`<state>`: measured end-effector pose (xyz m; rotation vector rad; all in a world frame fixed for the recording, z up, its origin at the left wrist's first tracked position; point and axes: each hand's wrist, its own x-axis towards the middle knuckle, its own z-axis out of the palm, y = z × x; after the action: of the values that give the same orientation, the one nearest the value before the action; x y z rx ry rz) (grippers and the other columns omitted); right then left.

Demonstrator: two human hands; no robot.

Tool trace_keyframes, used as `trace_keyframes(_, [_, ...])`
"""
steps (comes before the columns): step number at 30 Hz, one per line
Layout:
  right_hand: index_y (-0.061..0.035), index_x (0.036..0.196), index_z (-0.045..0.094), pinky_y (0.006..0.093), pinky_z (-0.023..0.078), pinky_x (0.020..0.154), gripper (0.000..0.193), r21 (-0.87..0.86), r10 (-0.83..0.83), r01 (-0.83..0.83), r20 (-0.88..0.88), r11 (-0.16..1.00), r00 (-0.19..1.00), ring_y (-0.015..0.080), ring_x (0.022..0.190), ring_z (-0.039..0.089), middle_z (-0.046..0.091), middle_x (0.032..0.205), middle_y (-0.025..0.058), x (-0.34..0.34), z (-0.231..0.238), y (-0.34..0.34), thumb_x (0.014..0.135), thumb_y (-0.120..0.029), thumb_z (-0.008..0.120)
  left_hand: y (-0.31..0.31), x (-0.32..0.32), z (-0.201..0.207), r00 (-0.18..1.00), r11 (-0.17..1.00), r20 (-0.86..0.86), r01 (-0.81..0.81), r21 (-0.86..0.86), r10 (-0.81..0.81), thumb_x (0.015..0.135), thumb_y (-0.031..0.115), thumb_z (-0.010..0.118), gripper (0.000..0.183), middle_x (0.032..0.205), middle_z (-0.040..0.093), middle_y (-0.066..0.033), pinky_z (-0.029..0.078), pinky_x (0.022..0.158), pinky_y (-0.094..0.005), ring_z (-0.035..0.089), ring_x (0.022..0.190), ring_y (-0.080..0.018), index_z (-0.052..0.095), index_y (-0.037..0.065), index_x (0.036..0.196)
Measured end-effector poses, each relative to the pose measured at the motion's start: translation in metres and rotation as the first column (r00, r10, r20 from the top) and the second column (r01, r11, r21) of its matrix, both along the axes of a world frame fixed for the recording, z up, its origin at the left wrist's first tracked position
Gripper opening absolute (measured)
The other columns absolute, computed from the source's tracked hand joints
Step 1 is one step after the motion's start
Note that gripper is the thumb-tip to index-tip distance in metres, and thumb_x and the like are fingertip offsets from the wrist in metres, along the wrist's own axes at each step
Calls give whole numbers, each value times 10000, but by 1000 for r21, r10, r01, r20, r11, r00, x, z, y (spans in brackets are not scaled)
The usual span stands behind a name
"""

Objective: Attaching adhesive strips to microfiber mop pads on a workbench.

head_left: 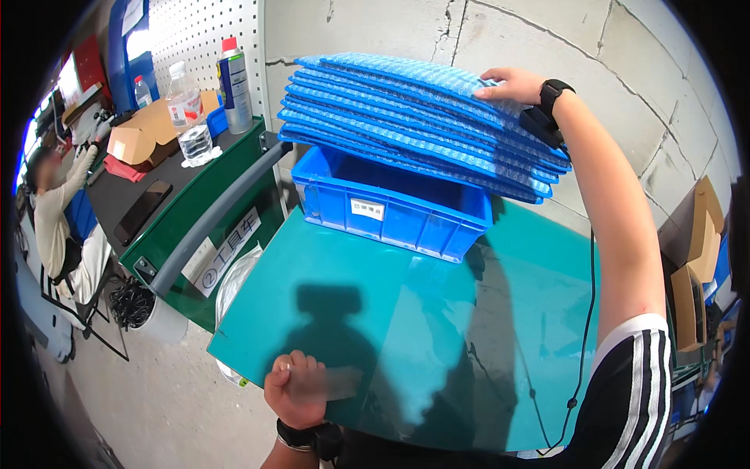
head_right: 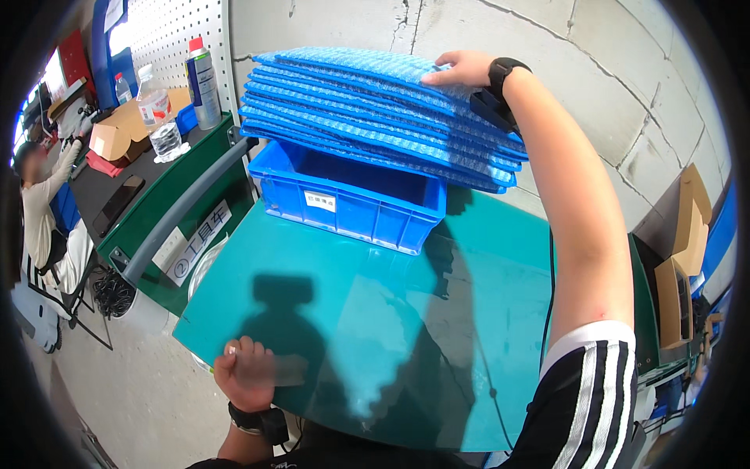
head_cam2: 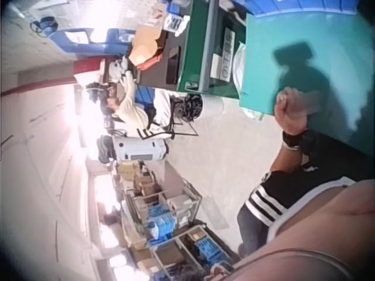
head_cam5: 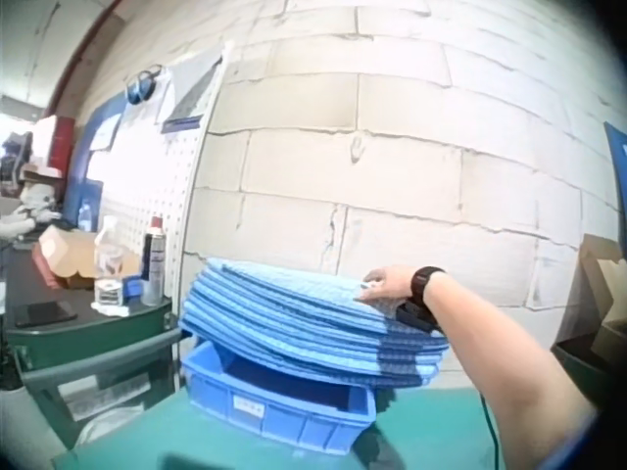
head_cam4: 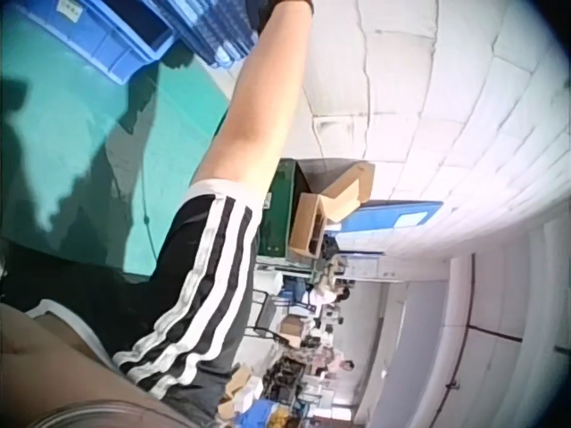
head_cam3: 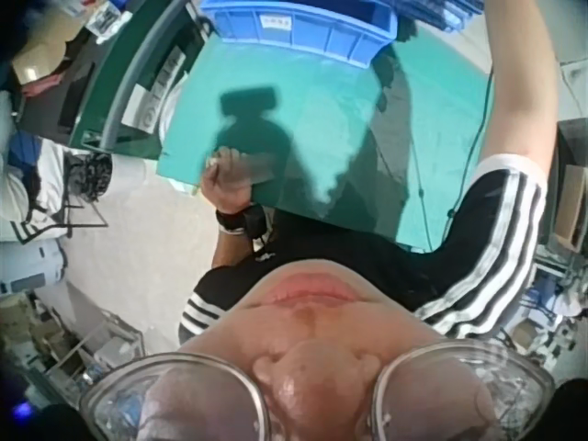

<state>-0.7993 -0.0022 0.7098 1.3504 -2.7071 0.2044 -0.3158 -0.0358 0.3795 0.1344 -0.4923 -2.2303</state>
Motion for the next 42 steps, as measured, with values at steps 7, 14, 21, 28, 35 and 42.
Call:
trace_keyframes(7, [-159,1452,450,465,398,1085,793,117,-1,21,-168,993,986,332,1286,516,536,1396,164,25,-9,-8,818,-570,690,2,-2,3,999,999,-31,-26,40,27,832,176,504,155,695,362,-12,311,657,-333,334,652,-165,406,139,718])
trace_keyframes(14, [-152,1335,575,416,450,1004,442,-230,28,-118,-361,966,932,329,1181,588,632,1258,166,-8,19,-22,934,-335,544,4,-3,7,998,999,-50,-35,18,36,835,160,500,204,666,371,-19,296,625,-335,328,636,-163,378,120,677])
trace_keyframes(21, [-129,1217,645,426,497,946,355,-154,-87,26,-401,988,912,334,1099,630,668,1166,157,80,-20,-71,894,-123,498,0,2,-3,998,998,-68,-6,-61,2,832,172,503,171,701,360,-12,305,649,-332,325,649,-157,381,131,720])
trace_keyframes(28, [-86,1164,617,468,495,911,298,-230,-57,-52,-445,972,894,363,1074,630,670,1125,192,54,-50,-79,919,-157,463,3,-1,5,999,998,-39,-13,-54,11,833,174,503,178,692,365,-12,302,637,-333,329,643,-160,383,123,711])
trace_keyframes(35, [-97,1220,581,460,494,922,324,-425,-196,40,-330,904,923,363,1085,629,669,1134,192,47,-33,-98,941,-198,449,2,1,2,1000,998,-2,-25,-66,25,838,185,503,172,689,371,-13,305,639,-331,334,642,-162,398,123,717])
trace_keyframes(42, [-177,1339,547,538,370,1055,499,-161,-168,114,-371,980,914,342,1291,492,573,1326,166,70,-62,-88,984,-511,438,3,2,9,1000,998,7,-3,-69,4,827,175,514,167,687,373,-13,305,631,-330,335,638,-160,405,124,712])
